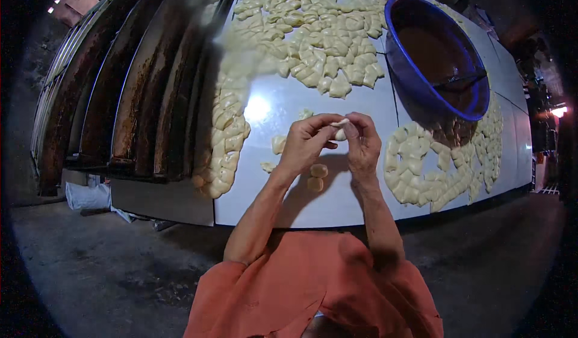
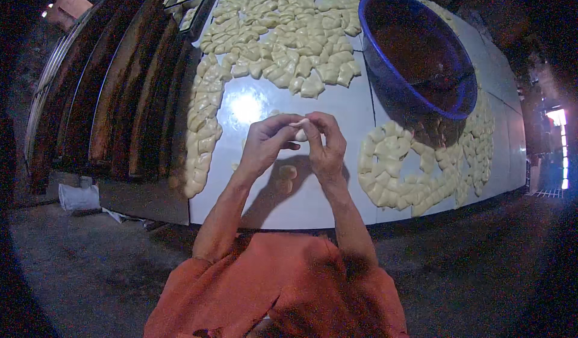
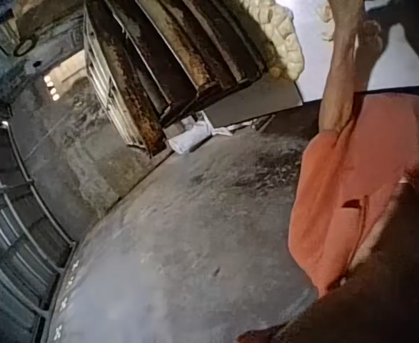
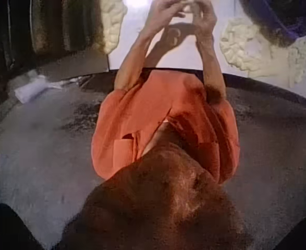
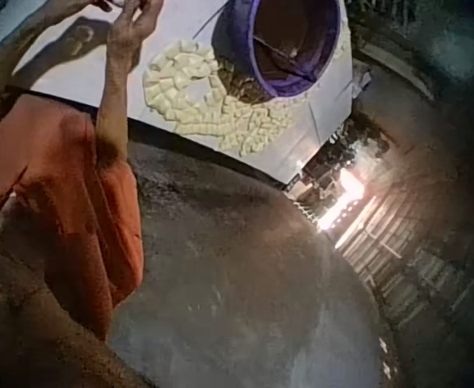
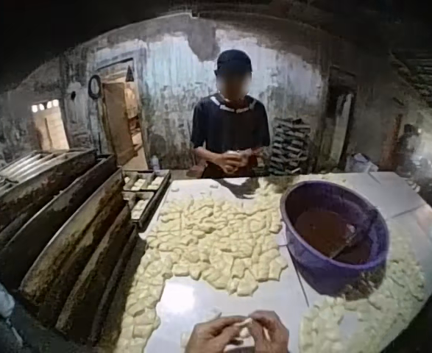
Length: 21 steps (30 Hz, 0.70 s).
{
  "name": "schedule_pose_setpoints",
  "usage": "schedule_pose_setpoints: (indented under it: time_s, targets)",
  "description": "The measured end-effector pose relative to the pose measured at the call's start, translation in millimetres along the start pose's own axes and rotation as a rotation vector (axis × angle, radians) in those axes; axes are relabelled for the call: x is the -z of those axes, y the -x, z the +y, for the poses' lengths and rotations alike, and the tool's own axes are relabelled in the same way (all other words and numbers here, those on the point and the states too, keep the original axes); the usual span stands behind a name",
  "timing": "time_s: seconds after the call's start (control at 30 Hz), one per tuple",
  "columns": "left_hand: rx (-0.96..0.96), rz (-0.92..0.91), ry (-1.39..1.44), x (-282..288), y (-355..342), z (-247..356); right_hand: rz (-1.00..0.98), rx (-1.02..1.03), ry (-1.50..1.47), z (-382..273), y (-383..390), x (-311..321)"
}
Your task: The person prepares pieces of dough by hand, pulling a small piece from a larger mass, dipping it into a bowl of dark liquid, and folding it into a rounded shape before placing the shaped pieces into metal baking pans on the table.
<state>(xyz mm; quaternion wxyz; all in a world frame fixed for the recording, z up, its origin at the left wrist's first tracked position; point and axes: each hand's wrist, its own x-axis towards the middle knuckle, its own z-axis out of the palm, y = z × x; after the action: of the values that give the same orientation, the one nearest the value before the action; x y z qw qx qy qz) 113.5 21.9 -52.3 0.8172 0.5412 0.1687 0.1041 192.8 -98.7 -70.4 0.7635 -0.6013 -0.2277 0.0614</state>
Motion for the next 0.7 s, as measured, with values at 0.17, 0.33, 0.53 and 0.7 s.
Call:
schedule_pose_setpoints:
  time_s: [0.17, 0.33, 0.53, 0.7]
  targets:
    - [-0.094, -0.012, -0.264, -6, 18, 6, -0.056, 0.023, 0.371, -10, 2, 7]
    - [-0.037, 0.112, -0.252, 1, 23, -3, -0.236, 0.158, 0.431, -35, 16, 9]
    - [-0.055, 0.038, -0.651, 11, 54, -10, -0.345, -0.314, 0.28, -28, 60, 55]
    - [-0.066, -0.252, -1.137, 31, 70, 0, -0.556, -0.254, 0.718, -22, 71, 77]
